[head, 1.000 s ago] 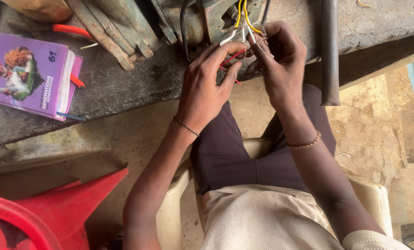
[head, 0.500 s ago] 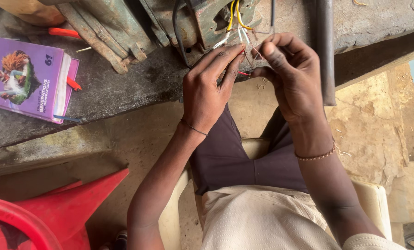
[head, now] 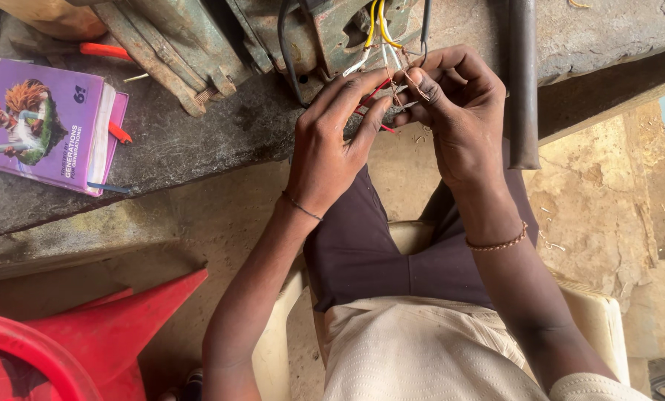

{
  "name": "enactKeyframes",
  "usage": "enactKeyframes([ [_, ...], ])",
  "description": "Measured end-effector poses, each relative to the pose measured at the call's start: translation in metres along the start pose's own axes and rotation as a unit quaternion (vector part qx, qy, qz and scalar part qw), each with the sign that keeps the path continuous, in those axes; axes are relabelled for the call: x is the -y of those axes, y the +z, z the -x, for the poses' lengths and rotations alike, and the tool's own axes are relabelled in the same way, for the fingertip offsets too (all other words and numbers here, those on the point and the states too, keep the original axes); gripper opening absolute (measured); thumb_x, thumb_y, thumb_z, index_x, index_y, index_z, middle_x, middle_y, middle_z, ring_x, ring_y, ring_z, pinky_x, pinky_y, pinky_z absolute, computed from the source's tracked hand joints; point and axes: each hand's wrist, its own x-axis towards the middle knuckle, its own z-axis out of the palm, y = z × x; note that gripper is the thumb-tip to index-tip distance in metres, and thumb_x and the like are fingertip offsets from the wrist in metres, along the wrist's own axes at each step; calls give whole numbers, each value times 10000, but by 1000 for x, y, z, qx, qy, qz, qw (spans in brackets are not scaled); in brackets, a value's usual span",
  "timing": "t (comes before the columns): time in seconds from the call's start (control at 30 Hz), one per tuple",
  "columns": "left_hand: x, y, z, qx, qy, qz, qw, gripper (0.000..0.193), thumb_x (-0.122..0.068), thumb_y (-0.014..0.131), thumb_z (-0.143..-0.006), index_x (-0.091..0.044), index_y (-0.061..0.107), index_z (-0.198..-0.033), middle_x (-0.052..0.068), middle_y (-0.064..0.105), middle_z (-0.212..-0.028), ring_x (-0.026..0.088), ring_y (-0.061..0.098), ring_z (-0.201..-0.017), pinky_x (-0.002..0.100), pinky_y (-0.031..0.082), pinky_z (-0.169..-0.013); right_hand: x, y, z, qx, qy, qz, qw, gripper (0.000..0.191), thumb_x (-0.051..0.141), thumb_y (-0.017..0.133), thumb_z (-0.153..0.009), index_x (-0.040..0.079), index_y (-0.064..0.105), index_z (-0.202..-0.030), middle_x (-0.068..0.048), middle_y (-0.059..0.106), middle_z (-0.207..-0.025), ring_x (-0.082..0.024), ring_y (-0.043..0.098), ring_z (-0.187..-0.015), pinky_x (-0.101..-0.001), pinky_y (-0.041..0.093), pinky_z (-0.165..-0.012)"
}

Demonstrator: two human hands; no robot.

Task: The person strips insulation from several wires using scissors, then twists and connects the exposed conductors by hand. The work is performed on a concrete bench with tools and a book nearby.

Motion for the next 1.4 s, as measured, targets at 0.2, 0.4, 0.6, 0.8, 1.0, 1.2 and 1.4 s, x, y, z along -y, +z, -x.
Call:
enactKeyframes([
  [0.2,2,-7,-1,22,15,4,1000,324,-132,756,-1020,-53,656,-1318,99,721,-1231,230,747,-1121,349,631,-951,-6,2,0,-16,-13,-5,1000,111,32,725,-1065,-12,649,-1132,-95,715,-1050,-116,710,-910,-279,654,-790],
  [0.4,3,0,-4,-16,6,-33,999,263,-117,773,-1012,-107,697,-1263,56,757,-1152,192,770,-1041,325,644,-890,-6,3,2,-31,-8,22,999,112,45,736,-1060,0,657,-1127,-82,720,-1060,-90,708,-933,-238,635,-785],
  [0.6,0,12,-2,-89,5,-103,991,173,-118,786,-983,-91,699,-1130,34,754,-1058,178,752,-957,316,624,-809,-4,3,1,-34,-18,4,999,129,66,749,-1046,9,660,-1120,-62,710,-1057,-77,685,-890,-236,645,-764],
  [0.8,-8,20,0,-102,-59,-43,992,131,-94,768,-989,-82,700,-1100,34,760,-1041,165,766,-944,304,628,-849,-5,3,2,-23,-17,-3,1000,147,75,753,-1027,3,663,-1118,-46,686,-1038,-88,688,-893,-264,658,-735],
  [1.0,-10,16,-4,-55,-125,100,986,167,-68,728,-999,-53,730,-1165,51,792,-1103,147,782,-1004,290,631,-938,-5,1,1,-12,-28,12,999,140,75,758,-1053,-6,660,-1112,-49,677,-1029,-87,670,-891,-260,645,-722],
  [1.2,-9,3,-10,-1,-138,178,974,146,-90,715,-1026,-26,735,-1155,55,784,-1099,128,750,-1009,297,618,-970,-6,1,-1,-23,-28,29,999,150,77,764,-1042,-3,664,-1120,-53,690,-1030,-82,670,-891,-234,622,-704],
  [1.4,-8,-3,-13,14,-126,177,976,170,-119,725,-1027,-37,723,-1176,46,776,-1125,120,745,-1041,296,618,-966,-7,3,1,-17,-38,32,999,147,84,762,-1048,11,656,-1121,-44,691,-1058,-81,682,-921,-237,633,-700],
])
